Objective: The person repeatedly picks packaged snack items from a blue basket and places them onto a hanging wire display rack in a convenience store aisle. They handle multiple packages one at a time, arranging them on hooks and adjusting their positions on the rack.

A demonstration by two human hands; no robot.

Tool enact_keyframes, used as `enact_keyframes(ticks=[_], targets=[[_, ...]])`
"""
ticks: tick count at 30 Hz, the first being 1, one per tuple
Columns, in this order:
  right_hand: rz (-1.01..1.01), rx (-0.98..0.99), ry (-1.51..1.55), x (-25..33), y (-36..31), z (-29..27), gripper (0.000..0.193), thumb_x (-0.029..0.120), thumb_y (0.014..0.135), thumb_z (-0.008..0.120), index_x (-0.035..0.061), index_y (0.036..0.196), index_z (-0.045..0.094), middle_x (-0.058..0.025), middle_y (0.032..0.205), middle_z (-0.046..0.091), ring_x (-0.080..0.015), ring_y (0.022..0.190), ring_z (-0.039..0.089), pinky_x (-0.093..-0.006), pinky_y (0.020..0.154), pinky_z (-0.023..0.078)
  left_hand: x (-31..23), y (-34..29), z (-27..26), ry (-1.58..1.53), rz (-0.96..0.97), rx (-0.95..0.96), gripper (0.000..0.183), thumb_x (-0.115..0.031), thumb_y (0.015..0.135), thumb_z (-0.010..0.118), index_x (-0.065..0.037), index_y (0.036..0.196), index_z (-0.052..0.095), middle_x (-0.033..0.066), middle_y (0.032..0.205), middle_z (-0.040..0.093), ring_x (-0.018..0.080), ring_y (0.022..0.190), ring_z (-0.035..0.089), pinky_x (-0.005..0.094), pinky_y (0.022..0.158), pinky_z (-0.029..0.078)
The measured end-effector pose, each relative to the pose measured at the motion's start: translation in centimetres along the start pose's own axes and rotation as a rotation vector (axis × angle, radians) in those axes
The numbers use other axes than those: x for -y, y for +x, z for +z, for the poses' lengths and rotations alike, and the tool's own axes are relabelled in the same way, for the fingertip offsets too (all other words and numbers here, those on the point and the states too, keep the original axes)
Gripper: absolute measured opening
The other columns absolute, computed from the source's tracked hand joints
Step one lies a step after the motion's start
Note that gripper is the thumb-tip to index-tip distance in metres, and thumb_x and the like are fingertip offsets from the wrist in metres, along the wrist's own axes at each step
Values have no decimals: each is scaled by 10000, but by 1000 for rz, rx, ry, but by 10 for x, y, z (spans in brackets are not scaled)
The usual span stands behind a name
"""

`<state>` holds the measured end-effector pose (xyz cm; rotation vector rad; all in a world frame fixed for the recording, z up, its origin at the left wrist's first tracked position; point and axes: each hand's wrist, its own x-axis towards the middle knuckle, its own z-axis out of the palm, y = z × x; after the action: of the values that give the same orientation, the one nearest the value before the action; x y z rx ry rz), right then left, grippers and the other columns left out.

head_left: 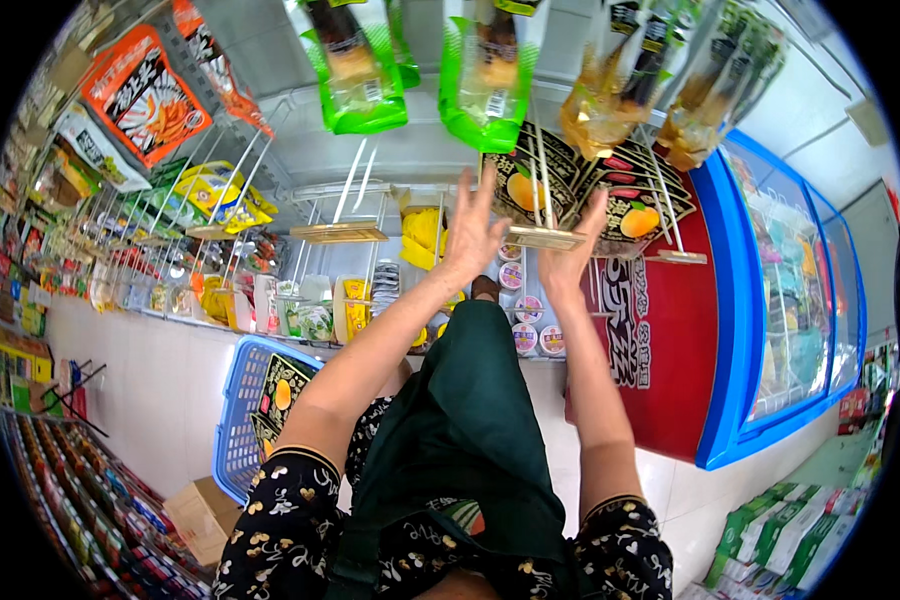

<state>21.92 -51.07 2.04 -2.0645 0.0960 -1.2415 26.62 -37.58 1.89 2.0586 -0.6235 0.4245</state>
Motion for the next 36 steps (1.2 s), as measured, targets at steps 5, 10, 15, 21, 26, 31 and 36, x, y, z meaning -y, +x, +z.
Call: enact_keyframes(ticks=[5,10,15,21,26,31,36], targets=[[-250,201,-187,0,-57,-4,556,78,812,529,-54,1319,344,-277,1318,337,-427,1223,319,-501,1004,235,10,-2,16,245,352,115,704,17,683,623,-211,1317,418,213,1419,219,426,1205,349,466,927,431],[-122,400,-39,-17,-26,28,482,241,946,364,-8,1358,330,-199,1390,341,-334,1296,291,-416,1071,199,8,4,20,319,164,280,548,-142,751,588,-136,1284,462,171,1464,173,412,1295,251,481,983,375],[-195,347,-128,-9,-32,43,483,298,946,362,-50,1276,415,-259,1357,339,-400,1230,350,-461,1036,246,1,-46,-19,232,-8,265,583,-116,751,599,-47,1300,415,235,1455,140,431,1335,156,558,965,356],[-396,612,165,90,-145,51,354,167,924,414,-62,1186,478,-261,1230,446,-412,1154,413,-470,973,321,-2,-228,-184,307,-201,-141,430,-119,672,713,-84,1074,562,214,1210,438,420,1146,409,494,903,381],[-450,1277,731,197,-253,68,335,114,842,511,-57,1130,506,-237,1135,514,-380,1061,482,-481,908,357,92,-416,-279,929,-1034,-317,564,-268,752,649,-60,1241,459,259,1154,496,402,1067,469,468,896,397],[-285,1980,505,269,-311,74,402,178,850,524,-78,1155,472,-256,896,602,-409,858,579,-458,765,448,127,-520,-293,293,-1877,-345,601,-467,864,464,-14,1259,443,241,1192,531,373,1141,486,407,943,391],[-109,1786,317,273,-340,70,214,178,772,616,-23,835,579,-221,715,608,-377,719,606,-450,664,469,109,-486,-255,-107,-1535,-581,530,-371,899,449,-45,1316,415,197,1263,499,314,1154,486,352,959,371]])
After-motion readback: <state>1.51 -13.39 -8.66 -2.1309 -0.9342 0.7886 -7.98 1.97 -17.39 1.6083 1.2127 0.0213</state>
